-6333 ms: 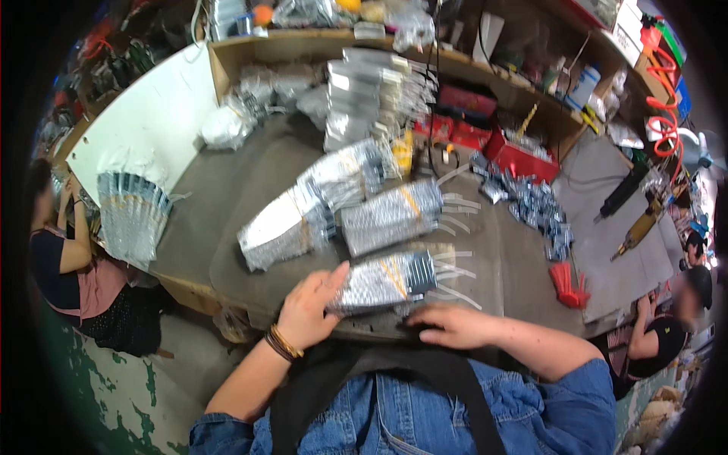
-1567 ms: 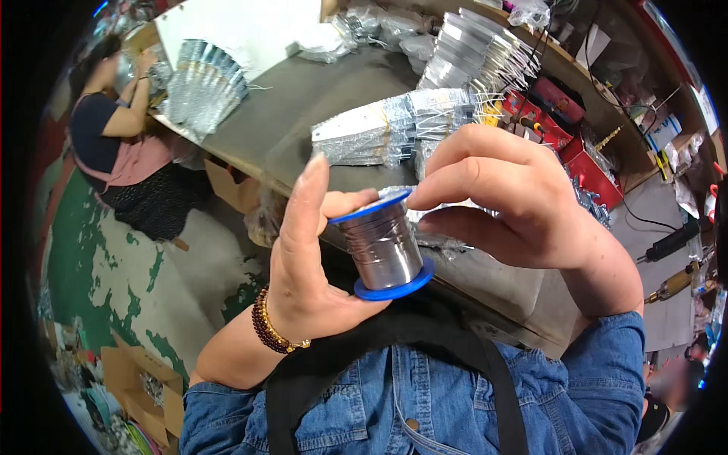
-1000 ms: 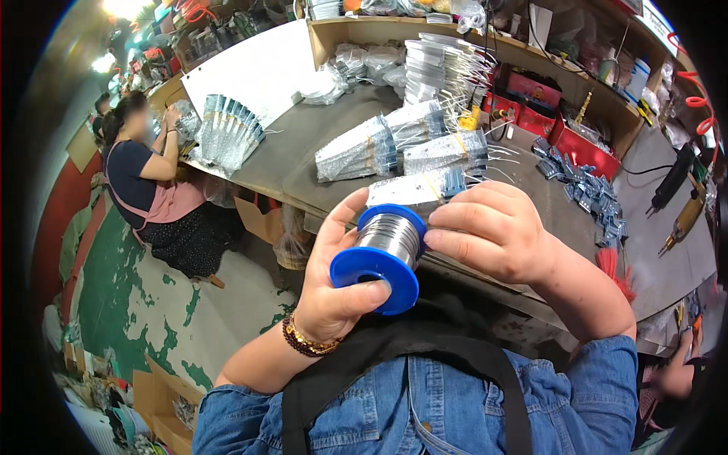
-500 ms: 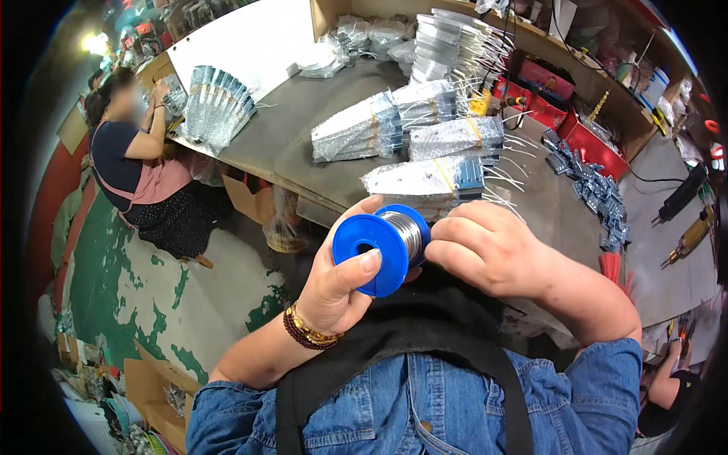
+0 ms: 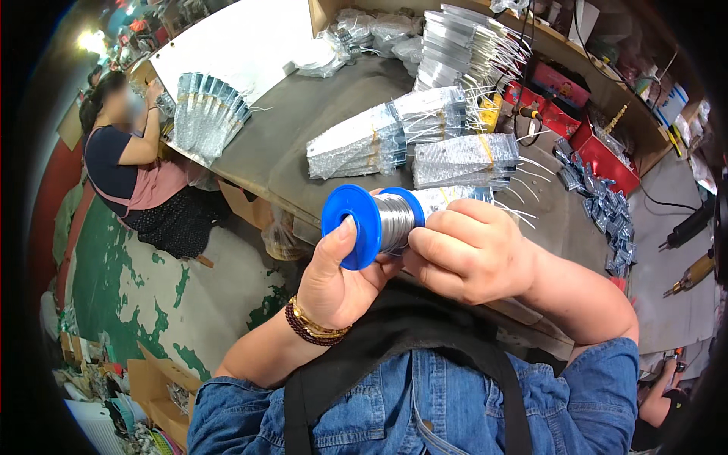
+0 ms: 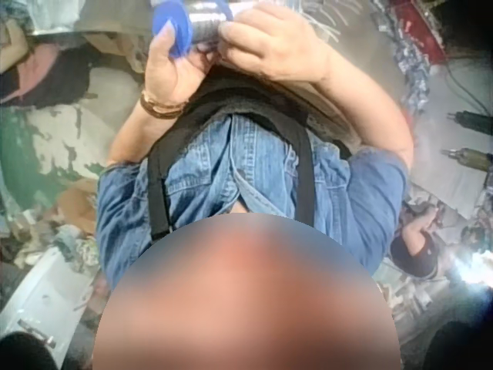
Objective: Soldering wires to electronic components on an assembly line.
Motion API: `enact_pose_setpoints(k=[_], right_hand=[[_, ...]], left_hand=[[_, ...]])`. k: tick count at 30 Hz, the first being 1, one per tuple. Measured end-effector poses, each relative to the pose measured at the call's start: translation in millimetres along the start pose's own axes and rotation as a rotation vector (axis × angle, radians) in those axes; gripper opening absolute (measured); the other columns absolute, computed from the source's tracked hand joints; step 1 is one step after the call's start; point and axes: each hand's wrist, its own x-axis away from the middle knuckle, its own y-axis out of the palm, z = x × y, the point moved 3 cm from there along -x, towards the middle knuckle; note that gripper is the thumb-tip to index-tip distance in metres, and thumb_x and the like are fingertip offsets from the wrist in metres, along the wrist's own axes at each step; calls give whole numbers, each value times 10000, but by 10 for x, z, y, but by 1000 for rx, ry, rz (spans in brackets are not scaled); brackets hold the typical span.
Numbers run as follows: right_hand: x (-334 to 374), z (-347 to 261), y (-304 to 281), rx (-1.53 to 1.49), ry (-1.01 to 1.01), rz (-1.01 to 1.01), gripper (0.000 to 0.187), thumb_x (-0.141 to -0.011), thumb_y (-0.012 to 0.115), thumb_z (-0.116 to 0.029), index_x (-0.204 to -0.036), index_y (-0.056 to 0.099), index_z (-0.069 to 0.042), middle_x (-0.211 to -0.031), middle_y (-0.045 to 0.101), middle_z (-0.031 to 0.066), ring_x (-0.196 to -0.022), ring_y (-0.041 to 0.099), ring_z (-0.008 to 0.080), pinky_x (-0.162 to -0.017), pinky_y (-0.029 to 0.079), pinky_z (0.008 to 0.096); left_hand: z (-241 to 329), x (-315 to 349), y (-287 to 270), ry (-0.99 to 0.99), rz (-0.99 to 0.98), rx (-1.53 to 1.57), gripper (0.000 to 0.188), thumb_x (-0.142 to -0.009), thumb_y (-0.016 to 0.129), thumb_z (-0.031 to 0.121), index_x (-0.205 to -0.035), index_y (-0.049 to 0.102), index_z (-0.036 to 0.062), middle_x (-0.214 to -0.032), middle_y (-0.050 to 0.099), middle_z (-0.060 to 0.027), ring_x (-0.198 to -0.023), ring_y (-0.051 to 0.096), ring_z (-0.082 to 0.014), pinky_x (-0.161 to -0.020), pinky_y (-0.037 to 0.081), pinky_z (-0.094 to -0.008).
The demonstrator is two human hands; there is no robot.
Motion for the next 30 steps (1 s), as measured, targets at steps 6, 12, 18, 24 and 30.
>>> enact_pose_setpoints(k=[6,12,18,24,30], right_hand=[[-150,186,56,20,-131,5,120,-656,696,-161,-724,620,-97,-873,586,26,-735,573,161,-574,443,302],[-446,334,-57,115,-151,5,129,-709,703,-142,-778,626,-65,-814,556,16,-719,570,133,-594,432,283],[-491,897,-722,305,-53,-220,192,-673,711,-107,-848,660,-48,-913,635,63,-796,628,246,-689,509,374],[-121,1005,-1710,782,145,-358,379,-575,764,64,-930,649,-2,-996,643,148,-913,642,330,-792,524,398],[178,1005,-1210,568,307,-383,192,-682,712,11,-837,601,-8,-854,594,129,-840,611,326,-740,492,403]], left_hand=[[175,-109,-72,-37,24,124,633,-905,670,376,-1407,438,69,-1290,583,-100,-1164,583,-237,-997,474,-390],[449,-212,-304,53,-10,-89,862,-810,740,446,-1456,359,22,-1316,552,-152,-1218,561,-292,-1017,479,-438],[1061,-416,-858,295,170,-350,673,-793,765,80,-1370,434,-20,-1218,605,-140,-1094,625,-213,-957,532,-381],[1723,-1105,-1854,184,466,-452,464,-889,697,363,-1240,611,72,-1091,672,-47,-942,653,-148,-788,519,-296],[2248,-1403,-2919,-114,1068,-1875,738,-835,595,681,-1221,664,56,-1265,633,-179,-1202,582,-330,-1003,424,-494]])
